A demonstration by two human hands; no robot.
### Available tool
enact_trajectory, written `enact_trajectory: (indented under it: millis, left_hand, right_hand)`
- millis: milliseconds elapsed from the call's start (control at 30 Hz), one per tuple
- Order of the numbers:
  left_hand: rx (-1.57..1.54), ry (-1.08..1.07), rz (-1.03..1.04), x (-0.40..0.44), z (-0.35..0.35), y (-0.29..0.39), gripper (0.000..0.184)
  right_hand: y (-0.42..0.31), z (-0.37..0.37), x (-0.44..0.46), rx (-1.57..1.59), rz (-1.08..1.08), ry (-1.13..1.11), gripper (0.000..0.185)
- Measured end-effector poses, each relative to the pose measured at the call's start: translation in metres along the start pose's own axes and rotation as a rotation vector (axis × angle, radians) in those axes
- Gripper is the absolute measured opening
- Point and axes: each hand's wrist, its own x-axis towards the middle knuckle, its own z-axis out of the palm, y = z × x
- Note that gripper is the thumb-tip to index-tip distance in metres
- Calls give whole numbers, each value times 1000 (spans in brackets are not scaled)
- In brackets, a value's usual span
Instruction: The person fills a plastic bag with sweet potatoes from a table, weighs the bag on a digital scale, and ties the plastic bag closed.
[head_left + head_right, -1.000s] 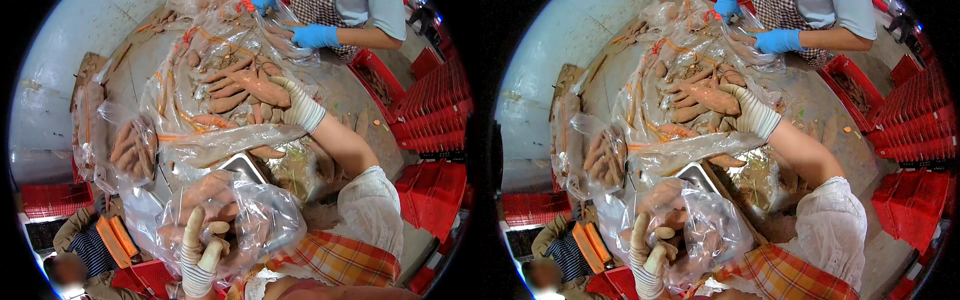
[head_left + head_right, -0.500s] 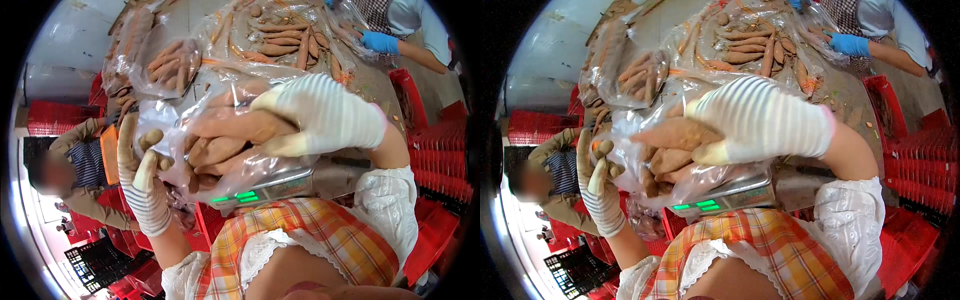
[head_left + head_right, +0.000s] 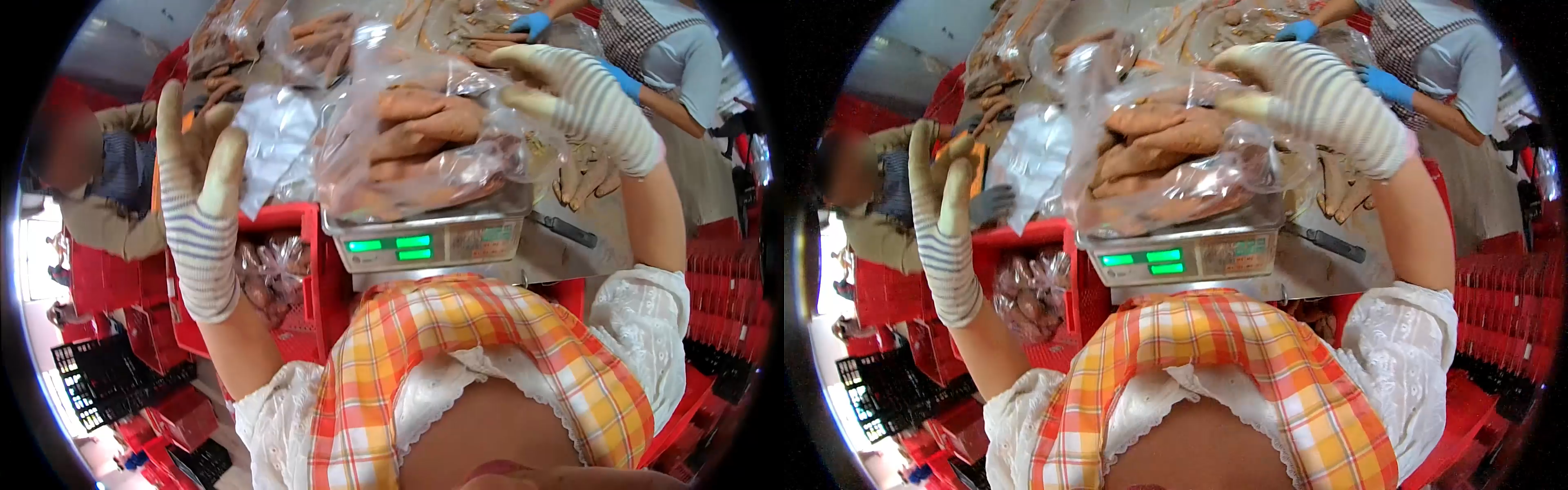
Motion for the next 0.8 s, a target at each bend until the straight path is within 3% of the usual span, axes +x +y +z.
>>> enact_trajectory:
  millis: [167,267,333,433,467,567,633,733,800]
  left_hand:
    - [209,-1,106,0,-8,-18,84]
    - [313,-84,157,6,-7,-20,73]
    - [330,-123,144,10,-2,-13,77]
    - [155,-214,187,12,30,-9,87]
    - [353,-194,224,14,41,-8,95]
    - [285,-355,308,21,69,3,103]
    - [656,-451,277,22,82,9,109]
    - [812,-493,402,26,99,-7,113]
    - [895,-508,452,32,106,-7,107]
  right_hand:
    - [7,-5,-15,-89,-29,61,38]
    - [7,-13,-15,-238,-84,39,38]
    - [-5,-9,-12,-216,-41,25,37]
    - [-15,10,-3,-301,40,-128,34]
    - [-17,16,0,-304,42,-125,34]
    - [-15,36,11,-348,-76,-244,34]
    - [-6,58,15,-367,-94,-257,39]
    - [-16,66,19,-312,-114,-300,51]
    - [-24,70,25,-261,-48,-366,45]
